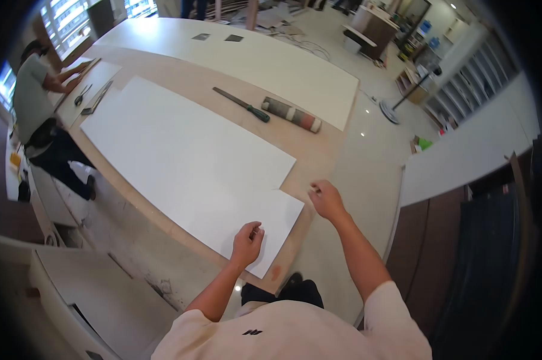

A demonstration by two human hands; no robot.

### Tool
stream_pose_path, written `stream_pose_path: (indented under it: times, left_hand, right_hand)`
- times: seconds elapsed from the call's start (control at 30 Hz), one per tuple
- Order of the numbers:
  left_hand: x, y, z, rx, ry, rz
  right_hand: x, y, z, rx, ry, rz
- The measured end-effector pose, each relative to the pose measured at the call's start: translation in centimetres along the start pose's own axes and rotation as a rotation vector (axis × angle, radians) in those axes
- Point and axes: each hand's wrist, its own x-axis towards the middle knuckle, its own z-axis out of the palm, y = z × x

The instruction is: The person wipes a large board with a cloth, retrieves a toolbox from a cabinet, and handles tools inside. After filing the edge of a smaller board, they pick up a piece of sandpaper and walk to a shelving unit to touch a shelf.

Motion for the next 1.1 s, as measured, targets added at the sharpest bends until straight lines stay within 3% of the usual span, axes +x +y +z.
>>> stream_pose_path:
  times: [0.1, 0.2, 0.3, 0.37, 0.5, 0.6, 0.67, 0.77, 0.8, 0.93, 0.97, 1.03, 1.1]
  left_hand:
    - [-0.5, -2.2, 0.9, 0.081, 0.058, -0.13]
    - [-1.8, 2.5, 1.4, 0.012, 0.162, -0.215]
    - [-3.4, 1.6, 3.4, 0.006, 0.357, -0.197]
    - [-4.7, 2.1, 4.8, 0.03, 0.478, -0.292]
    - [-9.2, 3.0, 8.6, 0.035, 0.778, -0.492]
    - [-10.8, 5.2, 11.3, -0.068, 0.921, -0.524]
    - [-10.0, 5.8, 12.4, -0.027, 0.956, -0.498]
    - [-7.4, 7.2, 12.8, 0.025, 0.97, -0.427]
    - [-5.9, 7.8, 12.5, 0.041, 0.97, -0.4]
    - [2.4, 8.9, 9.2, -0.419, 0.933, -0.239]
    - [3.6, 8.6, 8.3, -0.465, 0.901, -0.176]
    - [5.8, 7.8, 7.0, -0.561, 0.803, -0.045]
    - [4.9, 7.5, 7.0, -0.455, 0.9, -0.188]
  right_hand:
    - [7.9, -1.5, 3.1, 0.034, -0.081, -0.131]
    - [16.0, -0.4, 7.0, -0.074, 0.024, -0.301]
    - [22.9, -0.3, 9.9, -0.102, 0.065, -0.402]
    - [27.0, -0.7, 10.9, -0.168, 0.045, -0.48]
    - [30.6, -1.6, 11.8, -0.268, -0.151, -0.419]
    - [33.4, -2.1, 12.6, -0.356, -0.206, -0.458]
    - [33.9, -2.4, 13.0, -0.148, -0.208, -0.38]
    - [29.2, -4.6, 10.5, 0.071, -0.13, -0.364]
    - [26.5, -4.7, 9.8, 0.111, -0.192, -0.354]
    - [8.8, -4.1, 7.4, 0.429, -0.402, -0.39]
    - [4.9, -4.4, 7.0, 0.457, -0.391, -0.417]
    - [-0.2, -5.0, 6.2, 0.445, -0.569, -0.405]
    - [-1.5, -4.3, 5.9, 0.512, -0.665, -0.545]
